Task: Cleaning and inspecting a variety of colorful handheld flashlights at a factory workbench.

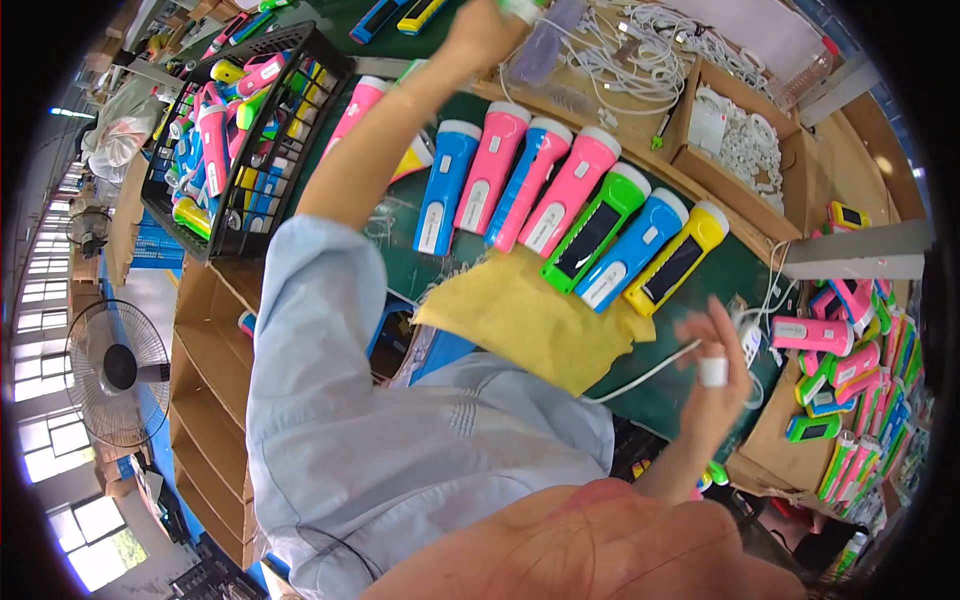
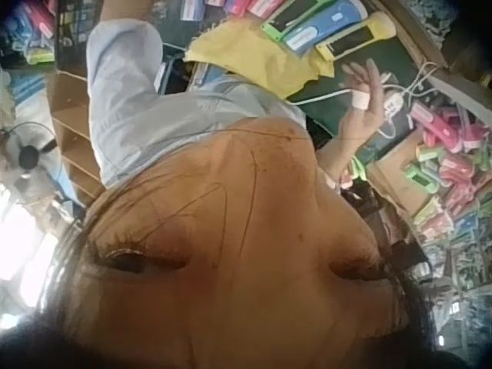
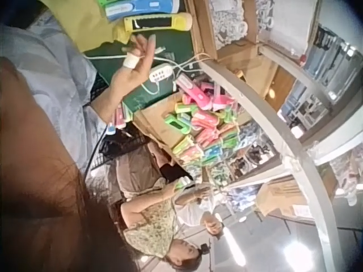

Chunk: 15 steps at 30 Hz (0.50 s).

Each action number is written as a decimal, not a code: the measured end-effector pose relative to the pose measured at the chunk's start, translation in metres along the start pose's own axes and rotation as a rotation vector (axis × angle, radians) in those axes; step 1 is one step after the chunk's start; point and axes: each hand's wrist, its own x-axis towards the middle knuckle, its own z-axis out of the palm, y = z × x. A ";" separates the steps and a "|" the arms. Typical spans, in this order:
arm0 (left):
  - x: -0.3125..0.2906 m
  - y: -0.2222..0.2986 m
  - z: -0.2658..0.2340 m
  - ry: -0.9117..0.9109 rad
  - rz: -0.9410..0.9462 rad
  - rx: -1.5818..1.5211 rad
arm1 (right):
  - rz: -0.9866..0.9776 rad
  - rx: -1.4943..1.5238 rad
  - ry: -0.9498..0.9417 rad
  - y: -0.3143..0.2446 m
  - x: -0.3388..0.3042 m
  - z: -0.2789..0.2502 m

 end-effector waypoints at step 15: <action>-0.305 0.120 -0.012 -0.619 -0.003 -1.130 | -0.299 -0.247 -0.212 0.046 -0.062 0.053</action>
